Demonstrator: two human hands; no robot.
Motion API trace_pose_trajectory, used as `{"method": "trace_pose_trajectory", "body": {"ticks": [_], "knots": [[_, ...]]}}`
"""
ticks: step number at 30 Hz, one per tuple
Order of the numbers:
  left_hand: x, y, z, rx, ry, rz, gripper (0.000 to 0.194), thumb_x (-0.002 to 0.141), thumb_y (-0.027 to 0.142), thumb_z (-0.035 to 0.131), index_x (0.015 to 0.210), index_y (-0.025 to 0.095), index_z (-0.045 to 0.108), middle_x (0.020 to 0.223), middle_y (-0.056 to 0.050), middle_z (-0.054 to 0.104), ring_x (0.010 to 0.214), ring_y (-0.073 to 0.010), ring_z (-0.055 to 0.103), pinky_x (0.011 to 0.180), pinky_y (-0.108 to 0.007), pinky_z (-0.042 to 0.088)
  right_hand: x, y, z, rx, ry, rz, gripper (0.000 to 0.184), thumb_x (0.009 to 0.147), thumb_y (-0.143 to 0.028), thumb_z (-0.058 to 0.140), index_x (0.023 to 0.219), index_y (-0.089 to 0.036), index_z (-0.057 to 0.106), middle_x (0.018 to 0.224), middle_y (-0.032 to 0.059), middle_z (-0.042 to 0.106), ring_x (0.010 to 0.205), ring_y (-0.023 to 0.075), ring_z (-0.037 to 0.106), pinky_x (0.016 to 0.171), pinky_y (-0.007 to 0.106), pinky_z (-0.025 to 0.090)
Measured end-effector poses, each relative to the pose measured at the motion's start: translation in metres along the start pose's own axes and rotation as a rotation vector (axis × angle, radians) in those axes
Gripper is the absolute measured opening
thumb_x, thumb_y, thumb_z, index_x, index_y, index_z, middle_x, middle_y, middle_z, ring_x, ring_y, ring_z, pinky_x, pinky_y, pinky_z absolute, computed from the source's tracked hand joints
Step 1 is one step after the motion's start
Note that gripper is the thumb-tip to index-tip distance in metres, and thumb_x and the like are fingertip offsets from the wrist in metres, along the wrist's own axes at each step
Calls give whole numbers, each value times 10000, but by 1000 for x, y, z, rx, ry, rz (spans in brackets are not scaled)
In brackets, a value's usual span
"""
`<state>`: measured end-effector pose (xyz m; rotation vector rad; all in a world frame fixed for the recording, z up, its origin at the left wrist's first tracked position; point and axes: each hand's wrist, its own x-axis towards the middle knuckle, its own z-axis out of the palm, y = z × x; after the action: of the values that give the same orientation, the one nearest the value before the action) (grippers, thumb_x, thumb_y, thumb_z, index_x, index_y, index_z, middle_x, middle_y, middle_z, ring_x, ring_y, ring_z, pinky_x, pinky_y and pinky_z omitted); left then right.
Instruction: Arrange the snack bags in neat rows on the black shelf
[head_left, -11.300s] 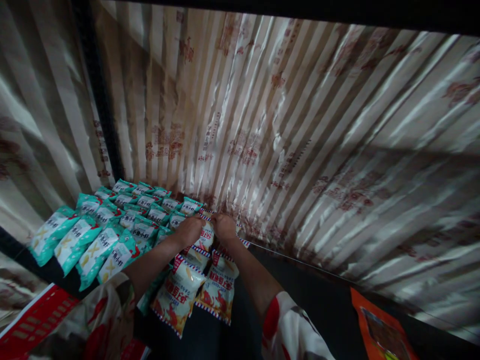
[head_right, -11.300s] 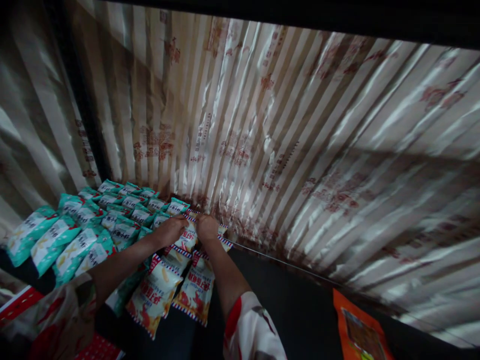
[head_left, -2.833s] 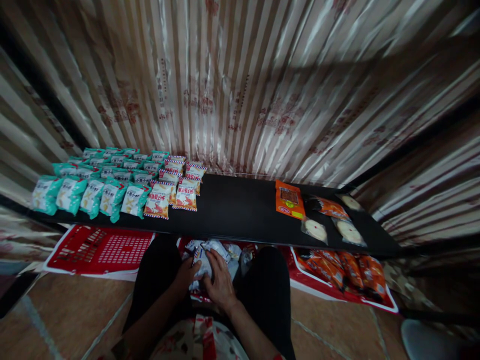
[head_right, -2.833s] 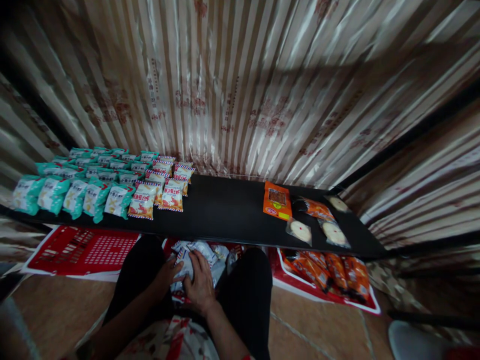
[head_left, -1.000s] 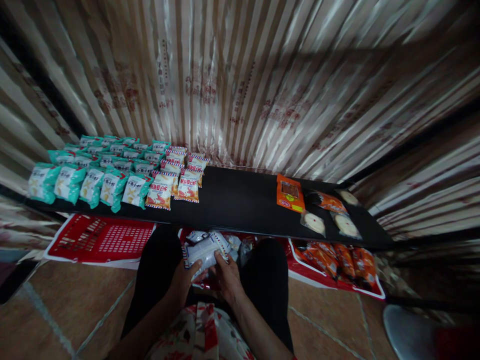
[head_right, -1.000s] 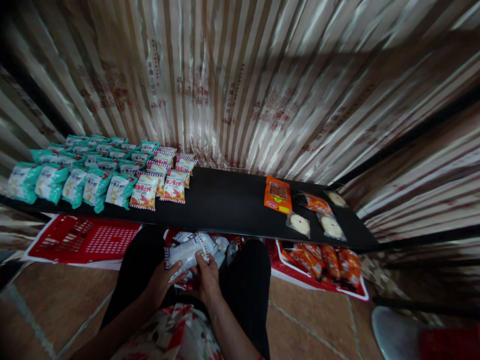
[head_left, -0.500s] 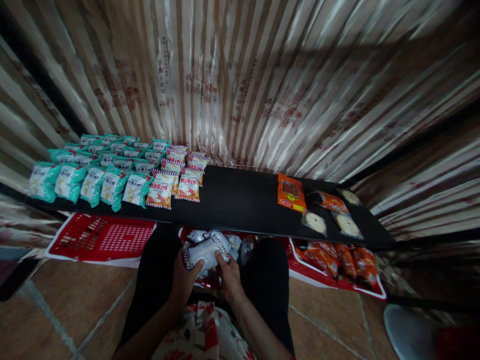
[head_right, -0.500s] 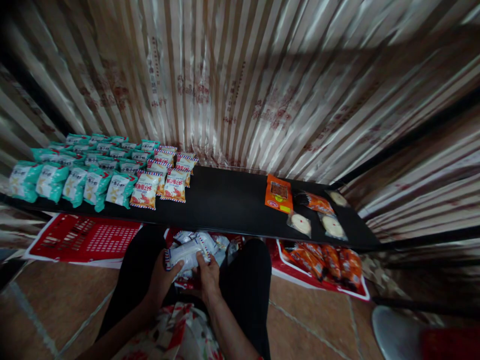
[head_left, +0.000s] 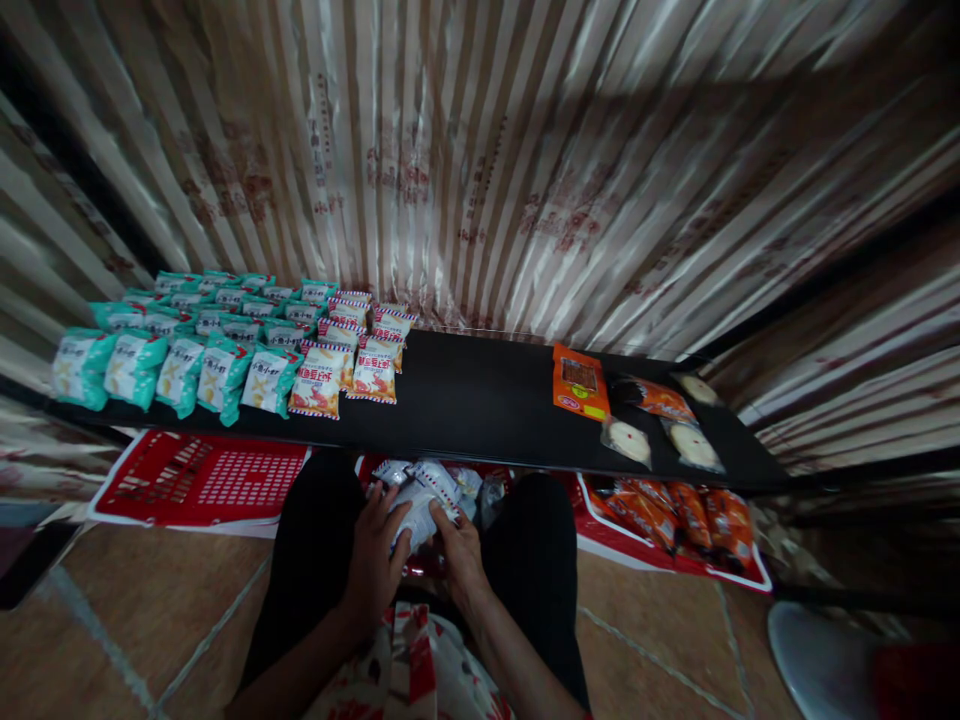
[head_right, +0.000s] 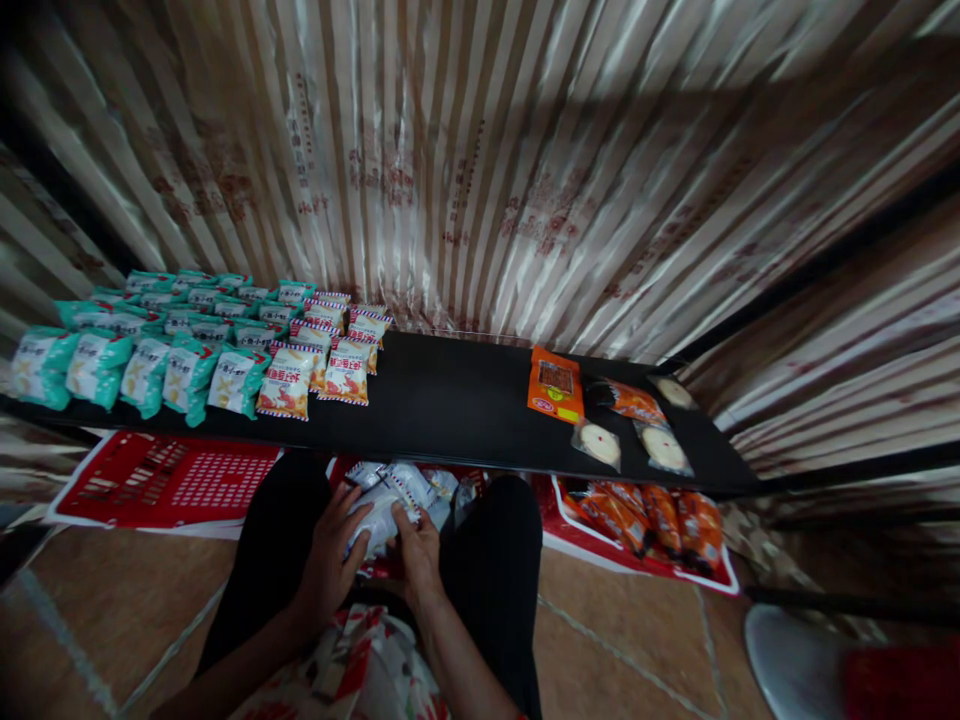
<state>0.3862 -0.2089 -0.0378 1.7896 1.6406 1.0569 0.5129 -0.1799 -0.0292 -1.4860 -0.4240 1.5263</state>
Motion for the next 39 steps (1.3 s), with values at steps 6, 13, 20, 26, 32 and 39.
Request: {"method": "trace_pose_trajectory", "body": {"ticks": [6, 13, 20, 26, 32, 39], "knots": [[3, 5, -4, -40, -83, 48, 329, 844, 215, 407, 1117, 222, 590, 1254, -72, 557, 1237, -228, 427, 1032, -439, 336, 1, 0, 0, 52, -26, 8, 489, 538, -478, 755, 870, -175, 565, 527, -51, 584, 502, 127, 595, 489, 224, 469], [3, 8, -7, -84, -94, 61, 306, 832, 231, 421, 1073, 217, 609, 1215, -77, 583, 1188, -221, 478, 1026, -417, 353, 3, -1, -1, 5, -15, -21, 502, 507, -521, 753, 803, -155, 577, 536, -26, 606, 474, 136, 594, 461, 230, 466], [-1, 5, -13, -31, -144, 218, 330, 844, 223, 420, 1145, 201, 553, 1265, -89, 536, 1213, -219, 441, 1029, -392, 339, 10, -1, -6, -64, -8, -29, 509, 521, -538, 735, 799, -135, 597, 561, -3, 634, 441, 124, 566, 441, 231, 455], [-3, 6, -21, -41, -219, 329, 505, 780, 261, 512, 1275, 192, 441, 1351, -113, 444, 1263, -266, 377, 1047, -438, 302, 14, -2, -8, -129, 7, -42, 456, 544, -530, 721, 743, -134, 614, 552, 2, 625, 455, 121, 552, 435, 221, 434], [-3, 4, -23, 7, -261, 371, 606, 749, 304, 562, 1318, 179, 394, 1368, -130, 422, 1272, -287, 364, 1048, -446, 309, 12, -6, -6, -121, -8, -38, 432, 531, -531, 722, 681, -141, 609, 519, -8, 605, 432, 110, 524, 426, 215, 413], [2, 5, -21, 138, -156, 423, 454, 799, 230, 507, 1246, 178, 450, 1231, -122, 559, 1162, -230, 507, 975, -372, 432, 13, -4, -5, -154, -8, 52, 417, 519, -527, 721, 619, -148, 578, 458, -32, 549, 386, 95, 476, 374, 206, 371]]}}
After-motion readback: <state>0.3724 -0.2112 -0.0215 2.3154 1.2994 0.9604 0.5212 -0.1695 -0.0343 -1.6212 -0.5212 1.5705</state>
